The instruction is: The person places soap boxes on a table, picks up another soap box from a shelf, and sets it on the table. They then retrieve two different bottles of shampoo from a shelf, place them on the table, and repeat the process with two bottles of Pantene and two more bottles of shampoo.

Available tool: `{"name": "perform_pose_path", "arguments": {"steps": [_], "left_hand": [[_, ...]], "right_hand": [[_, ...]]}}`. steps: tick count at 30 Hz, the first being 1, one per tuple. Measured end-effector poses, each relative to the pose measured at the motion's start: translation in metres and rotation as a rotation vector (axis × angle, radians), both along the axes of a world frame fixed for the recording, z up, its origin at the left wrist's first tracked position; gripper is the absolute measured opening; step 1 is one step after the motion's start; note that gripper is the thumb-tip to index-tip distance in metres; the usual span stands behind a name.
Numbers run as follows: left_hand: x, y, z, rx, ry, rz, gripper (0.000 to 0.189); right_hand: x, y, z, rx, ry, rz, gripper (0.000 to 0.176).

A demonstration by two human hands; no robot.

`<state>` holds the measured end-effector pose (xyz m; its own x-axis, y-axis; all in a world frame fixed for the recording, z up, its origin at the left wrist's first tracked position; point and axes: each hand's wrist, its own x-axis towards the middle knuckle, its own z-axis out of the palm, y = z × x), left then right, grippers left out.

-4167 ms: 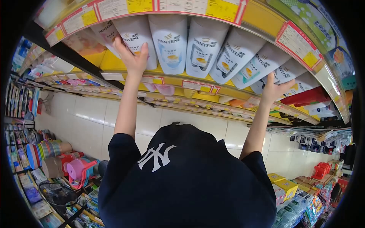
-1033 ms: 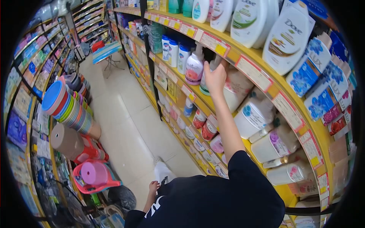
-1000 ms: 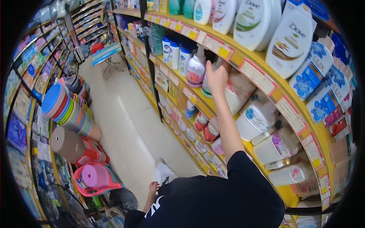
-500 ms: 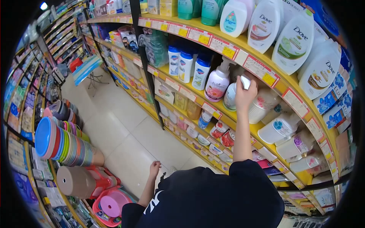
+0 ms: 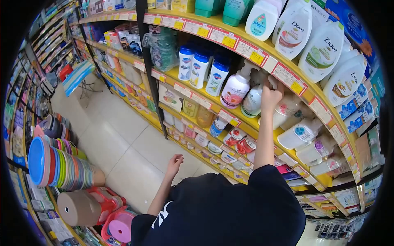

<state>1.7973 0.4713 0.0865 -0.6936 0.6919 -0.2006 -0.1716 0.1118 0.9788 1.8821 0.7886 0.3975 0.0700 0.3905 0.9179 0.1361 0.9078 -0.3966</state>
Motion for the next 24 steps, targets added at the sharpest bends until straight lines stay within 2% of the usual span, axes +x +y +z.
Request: {"name": "perform_pose_path", "arguments": {"steps": [3, 7, 10, 13, 15, 18, 21, 24], "left_hand": [[-0.004, 0.003, -0.002, -0.019, -0.015, -0.025, 0.024], [-0.014, 0.007, 0.006, 0.012, -0.026, -0.019, 0.023], [-0.024, 0.006, 0.009, 0.037, -0.026, -0.006, 0.024], [-0.037, 0.011, 0.012, 0.038, -0.032, 0.017, 0.024], [-0.043, 0.008, 0.015, 0.021, -0.032, 0.021, 0.024], [-0.059, 0.010, 0.026, 0.049, 0.031, -0.025, 0.024], [-0.082, 0.020, 0.033, 0.087, 0.113, -0.045, 0.024], [-0.107, 0.040, 0.061, 0.222, 0.228, -0.078, 0.021]], "right_hand": [[-0.001, 0.013, -0.006, -0.104, -0.055, 0.002, 0.033], [0.000, 0.006, -0.009, -0.064, -0.141, -0.202, 0.045], [0.004, -0.020, -0.010, -0.038, -0.099, -0.287, 0.043], [-0.014, -0.047, -0.022, 0.206, -0.103, -0.069, 0.040], [-0.039, -0.064, -0.017, 0.241, -0.376, 0.064, 0.035], [-0.078, -0.069, 0.011, 0.180, -0.698, 0.026, 0.035], [-0.106, -0.050, 0.007, 0.252, -0.872, -0.182, 0.038], [-0.110, -0.049, 0.010, 0.234, -0.911, -0.211, 0.038]]}}
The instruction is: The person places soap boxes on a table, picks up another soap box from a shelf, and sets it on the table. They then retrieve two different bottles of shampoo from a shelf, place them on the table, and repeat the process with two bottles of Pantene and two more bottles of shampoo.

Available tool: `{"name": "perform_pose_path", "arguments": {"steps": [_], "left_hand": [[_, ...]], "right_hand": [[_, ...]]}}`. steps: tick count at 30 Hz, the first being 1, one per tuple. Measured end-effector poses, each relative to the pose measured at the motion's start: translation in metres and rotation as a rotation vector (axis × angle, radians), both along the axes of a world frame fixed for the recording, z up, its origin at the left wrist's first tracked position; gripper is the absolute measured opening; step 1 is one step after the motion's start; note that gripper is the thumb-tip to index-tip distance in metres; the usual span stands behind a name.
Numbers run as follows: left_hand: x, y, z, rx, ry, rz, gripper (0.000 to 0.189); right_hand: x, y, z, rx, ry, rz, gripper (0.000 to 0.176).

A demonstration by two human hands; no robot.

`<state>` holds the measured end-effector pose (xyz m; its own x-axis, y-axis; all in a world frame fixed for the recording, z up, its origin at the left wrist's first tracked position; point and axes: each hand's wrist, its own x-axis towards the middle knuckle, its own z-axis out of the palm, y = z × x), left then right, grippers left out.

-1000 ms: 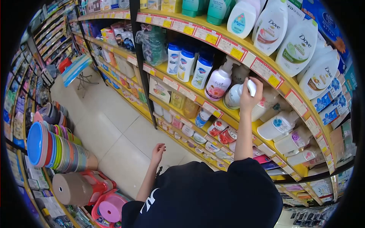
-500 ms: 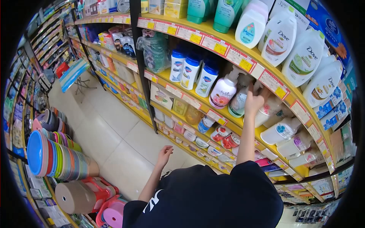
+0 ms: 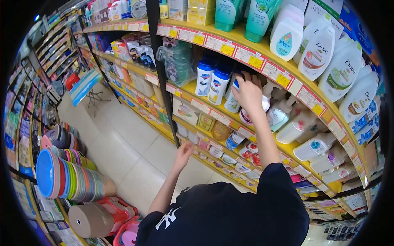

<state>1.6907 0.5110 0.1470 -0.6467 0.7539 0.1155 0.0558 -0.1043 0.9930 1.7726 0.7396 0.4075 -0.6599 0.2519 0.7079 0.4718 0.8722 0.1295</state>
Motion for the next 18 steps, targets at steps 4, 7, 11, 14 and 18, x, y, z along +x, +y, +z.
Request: {"name": "perform_pose_path", "arguments": {"steps": [4, 7, 11, 14, 18], "left_hand": [[-0.021, 0.035, 0.097, 0.100, 0.237, 0.049, 0.028], [-0.038, 0.065, 0.166, 0.091, 0.598, 0.082, 0.042], [-0.045, 0.107, 0.233, 0.159, 1.092, 0.144, 0.051], [-0.048, 0.131, 0.254, 0.117, 1.277, 0.206, 0.055], [-0.051, 0.146, 0.259, 0.029, 1.358, 0.134, 0.051]], "right_hand": [[0.012, -0.013, 0.006, -0.197, -0.080, 0.002, 0.036], [0.021, -0.015, 0.002, -0.246, -0.081, 0.039, 0.037], [0.032, -0.024, 0.007, -0.248, -0.082, 0.075, 0.040], [0.036, -0.027, 0.007, -0.235, -0.103, 0.083, 0.041], [0.041, -0.028, 0.006, -0.251, -0.119, 0.068, 0.040]]}}
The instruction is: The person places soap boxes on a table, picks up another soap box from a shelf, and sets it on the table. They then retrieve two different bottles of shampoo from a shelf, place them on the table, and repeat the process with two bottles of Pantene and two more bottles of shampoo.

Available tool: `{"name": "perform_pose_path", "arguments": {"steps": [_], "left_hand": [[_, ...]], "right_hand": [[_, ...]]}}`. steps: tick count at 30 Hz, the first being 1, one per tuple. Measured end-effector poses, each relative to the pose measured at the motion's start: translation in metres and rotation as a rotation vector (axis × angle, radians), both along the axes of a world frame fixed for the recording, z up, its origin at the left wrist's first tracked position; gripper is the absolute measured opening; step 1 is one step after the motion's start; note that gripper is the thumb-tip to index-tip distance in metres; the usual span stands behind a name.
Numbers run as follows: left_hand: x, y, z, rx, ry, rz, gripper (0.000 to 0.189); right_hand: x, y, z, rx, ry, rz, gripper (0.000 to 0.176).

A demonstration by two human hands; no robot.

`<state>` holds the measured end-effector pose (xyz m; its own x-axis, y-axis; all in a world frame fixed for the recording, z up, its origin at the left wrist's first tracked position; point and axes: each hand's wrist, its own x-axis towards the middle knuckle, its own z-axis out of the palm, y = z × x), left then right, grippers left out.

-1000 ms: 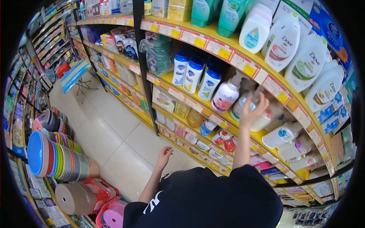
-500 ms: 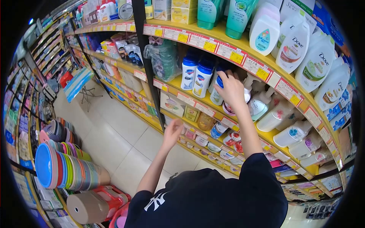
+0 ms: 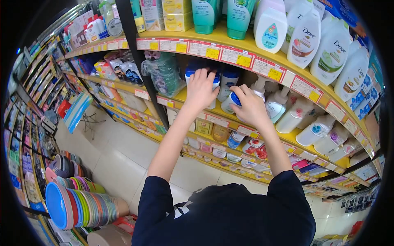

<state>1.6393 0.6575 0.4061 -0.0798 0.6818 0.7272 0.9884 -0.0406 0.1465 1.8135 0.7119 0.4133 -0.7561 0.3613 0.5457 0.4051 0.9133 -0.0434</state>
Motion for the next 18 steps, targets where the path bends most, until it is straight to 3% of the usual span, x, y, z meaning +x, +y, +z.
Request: {"name": "perform_pose_path", "arguments": {"steps": [7, 10, 18], "left_hand": [[-0.013, -0.013, 0.009, -0.056, -0.082, -0.170, 0.047], [-0.016, -0.024, 0.007, -0.297, -0.278, -0.314, 0.045], [-0.011, -0.053, -0.026, -0.114, -0.229, -0.289, 0.043]], "right_hand": [[0.006, -0.003, 0.002, -0.032, 0.003, 0.034, 0.041], [0.005, -0.009, 0.007, -0.046, -0.073, -0.019, 0.042], [-0.002, -0.024, 0.001, 0.145, 0.025, 0.074, 0.045]]}}
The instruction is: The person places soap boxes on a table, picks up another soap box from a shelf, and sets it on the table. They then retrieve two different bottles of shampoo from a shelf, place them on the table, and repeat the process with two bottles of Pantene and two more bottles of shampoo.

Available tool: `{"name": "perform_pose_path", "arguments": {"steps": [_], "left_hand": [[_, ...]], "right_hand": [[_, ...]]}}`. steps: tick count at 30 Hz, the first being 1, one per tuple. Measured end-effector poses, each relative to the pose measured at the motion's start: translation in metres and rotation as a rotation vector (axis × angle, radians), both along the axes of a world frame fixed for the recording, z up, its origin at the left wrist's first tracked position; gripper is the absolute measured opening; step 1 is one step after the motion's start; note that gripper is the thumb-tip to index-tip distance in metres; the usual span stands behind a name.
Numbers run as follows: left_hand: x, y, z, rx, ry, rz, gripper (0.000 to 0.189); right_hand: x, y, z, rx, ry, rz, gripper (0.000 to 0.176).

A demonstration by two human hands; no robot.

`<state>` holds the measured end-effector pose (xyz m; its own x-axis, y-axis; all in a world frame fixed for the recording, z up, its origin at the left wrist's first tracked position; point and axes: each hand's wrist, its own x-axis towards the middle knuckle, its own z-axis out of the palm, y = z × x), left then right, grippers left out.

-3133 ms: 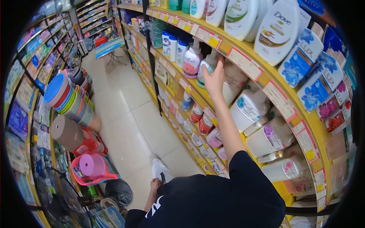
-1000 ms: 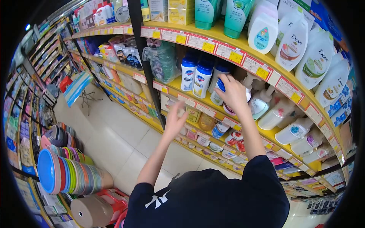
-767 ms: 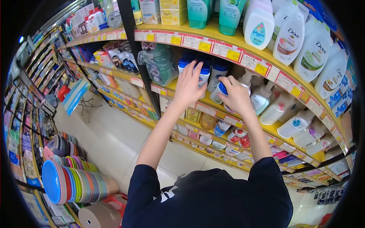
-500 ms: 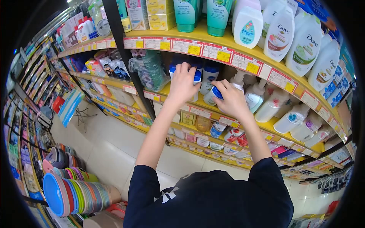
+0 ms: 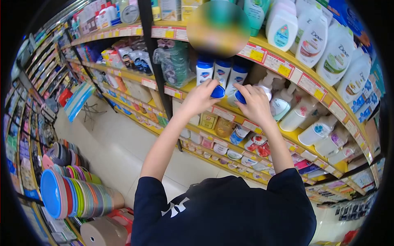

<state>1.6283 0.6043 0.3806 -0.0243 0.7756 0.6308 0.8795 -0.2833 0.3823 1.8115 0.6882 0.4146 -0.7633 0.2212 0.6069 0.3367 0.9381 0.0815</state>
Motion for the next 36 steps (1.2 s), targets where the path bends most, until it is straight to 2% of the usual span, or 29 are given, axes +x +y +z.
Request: {"name": "perform_pose_path", "arguments": {"steps": [4, 6, 8, 9, 11, 12, 14, 16, 19, 22, 24, 26, 29, 34, 36], "left_hand": [[0.008, -0.025, -0.002, 0.152, -0.095, 0.036, 0.037], [0.013, -0.049, 0.010, 0.228, -0.275, 0.078, 0.041], [0.013, -0.074, 0.017, 0.292, -0.493, 0.112, 0.045], [0.012, -0.084, 0.013, 0.355, -0.773, 0.011, 0.049], [0.007, -0.106, 0.004, 0.469, -1.092, -0.080, 0.045], [0.004, -0.118, -0.004, 0.523, -1.274, -0.103, 0.044], [0.003, -0.151, -0.017, 0.466, -1.530, -0.147, 0.041], [0.002, -0.174, -0.039, 0.494, -1.819, -0.223, 0.039], [-0.002, -0.204, -0.050, 0.592, -1.911, 0.009, 0.035], [-0.026, -0.224, -0.078, 0.581, -1.716, 0.419, 0.029], [-0.050, -0.236, -0.093, 0.662, -1.697, 0.534, 0.028], [-0.081, -0.245, -0.106, 0.660, -1.609, 0.725, 0.028], [-0.126, -0.253, -0.120, 0.593, -1.519, 0.862, 0.026], [-0.202, -0.265, -0.137, 0.601, -1.622, 0.906, 0.025], [-0.223, -0.273, -0.139, 0.640, -1.680, 0.917, 0.025]], "right_hand": [[0.002, -0.016, 0.015, 0.001, 0.161, 0.118, 0.049], [0.006, -0.031, 0.029, -0.102, 0.325, 0.140, 0.053], [0.004, -0.036, 0.030, -0.456, 0.547, 0.302, 0.056], [-0.001, -0.039, 0.029, -0.603, 0.630, 0.419, 0.057], [-0.016, -0.047, 0.028, -0.880, 0.733, 0.660, 0.060], [-0.030, -0.052, 0.022, -0.999, 0.765, 0.696, 0.057], [-0.058, -0.048, -0.005, -1.379, 0.464, 0.875, 0.051], [-0.098, -0.068, -0.032, -1.646, 0.257, 0.940, 0.045], [-0.155, -0.111, -0.072, -1.878, -0.012, 0.910, 0.036], [-0.207, -0.145, -0.113, -2.083, -0.264, 0.896, 0.028], [-0.244, -0.164, -0.135, -2.254, -0.427, 0.859, 0.024], [-0.283, -0.174, -0.155, -2.278, -0.483, 0.850, 0.022], [-0.342, -0.187, -0.167, -2.280, -0.554, 0.875, 0.021], [-0.430, -0.199, -0.175, -2.164, -0.668, 0.926, 0.021], [-0.456, -0.208, -0.175, -2.208, -0.743, 0.868, 0.021]]}}
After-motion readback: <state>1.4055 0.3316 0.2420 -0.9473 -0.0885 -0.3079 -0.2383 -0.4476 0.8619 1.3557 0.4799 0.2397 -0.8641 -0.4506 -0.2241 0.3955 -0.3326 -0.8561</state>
